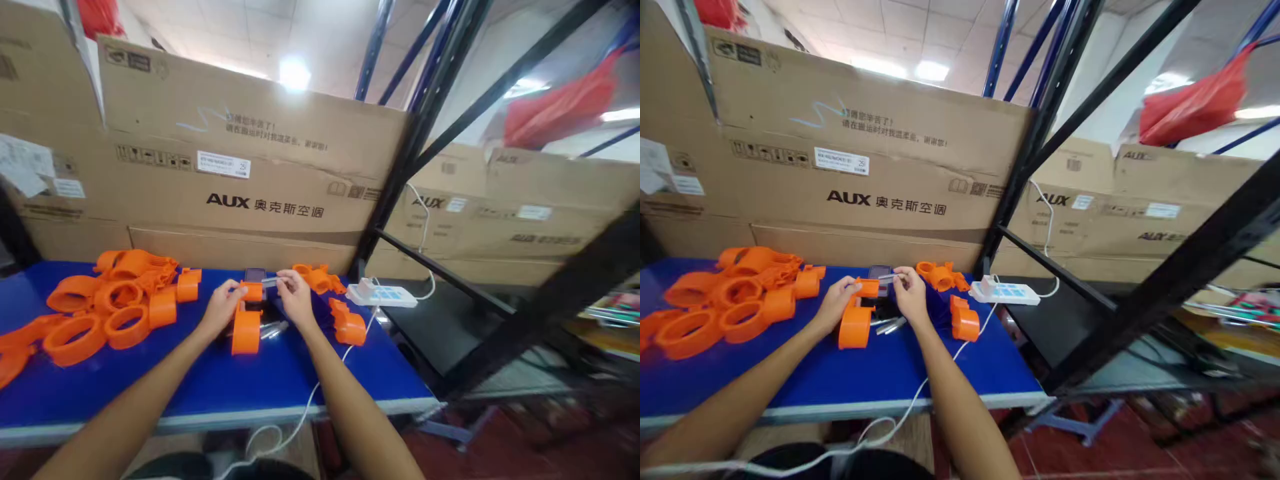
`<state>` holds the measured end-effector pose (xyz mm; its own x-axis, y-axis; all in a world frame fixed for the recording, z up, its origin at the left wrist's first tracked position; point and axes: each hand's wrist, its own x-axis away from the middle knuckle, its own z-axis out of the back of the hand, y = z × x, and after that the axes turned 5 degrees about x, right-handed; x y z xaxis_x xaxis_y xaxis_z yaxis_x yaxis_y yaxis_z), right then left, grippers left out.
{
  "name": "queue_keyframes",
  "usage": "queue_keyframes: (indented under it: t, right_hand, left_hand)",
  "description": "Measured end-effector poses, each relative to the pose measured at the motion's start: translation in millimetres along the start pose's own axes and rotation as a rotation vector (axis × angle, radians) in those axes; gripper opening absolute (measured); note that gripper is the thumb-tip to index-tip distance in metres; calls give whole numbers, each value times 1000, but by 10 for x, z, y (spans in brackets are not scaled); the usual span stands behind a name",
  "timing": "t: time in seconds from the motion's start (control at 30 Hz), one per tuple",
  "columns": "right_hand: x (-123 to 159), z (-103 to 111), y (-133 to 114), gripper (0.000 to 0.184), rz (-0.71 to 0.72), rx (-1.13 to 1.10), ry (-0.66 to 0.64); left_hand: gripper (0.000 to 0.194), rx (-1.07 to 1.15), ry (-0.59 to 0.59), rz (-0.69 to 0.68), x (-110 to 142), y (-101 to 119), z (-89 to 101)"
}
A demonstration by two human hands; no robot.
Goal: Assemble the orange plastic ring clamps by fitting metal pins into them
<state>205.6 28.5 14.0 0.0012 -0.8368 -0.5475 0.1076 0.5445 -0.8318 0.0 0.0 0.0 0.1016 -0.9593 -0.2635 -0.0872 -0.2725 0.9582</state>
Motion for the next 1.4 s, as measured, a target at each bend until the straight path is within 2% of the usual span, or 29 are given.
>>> queue_keyframes:
  t: [0.57,1.03,1.27,1.4]
  right_hand:
    - [24,2,-125,28,-74,-12,-21]
    - [10,-5,-104,31,-101,-70,2]
    - [5,-3,-94,32,-110,-92,-19]
    - [23,-29,-106,37,-121,-94,-30]
  left_hand:
    - [34,114,-28,58,41,74,-10]
    - [35,87,-71,22,-40,-36,20]
    - [48,96,-82,54,-62,-36,8]
    - [52,80,-73,15,-44,8,11]
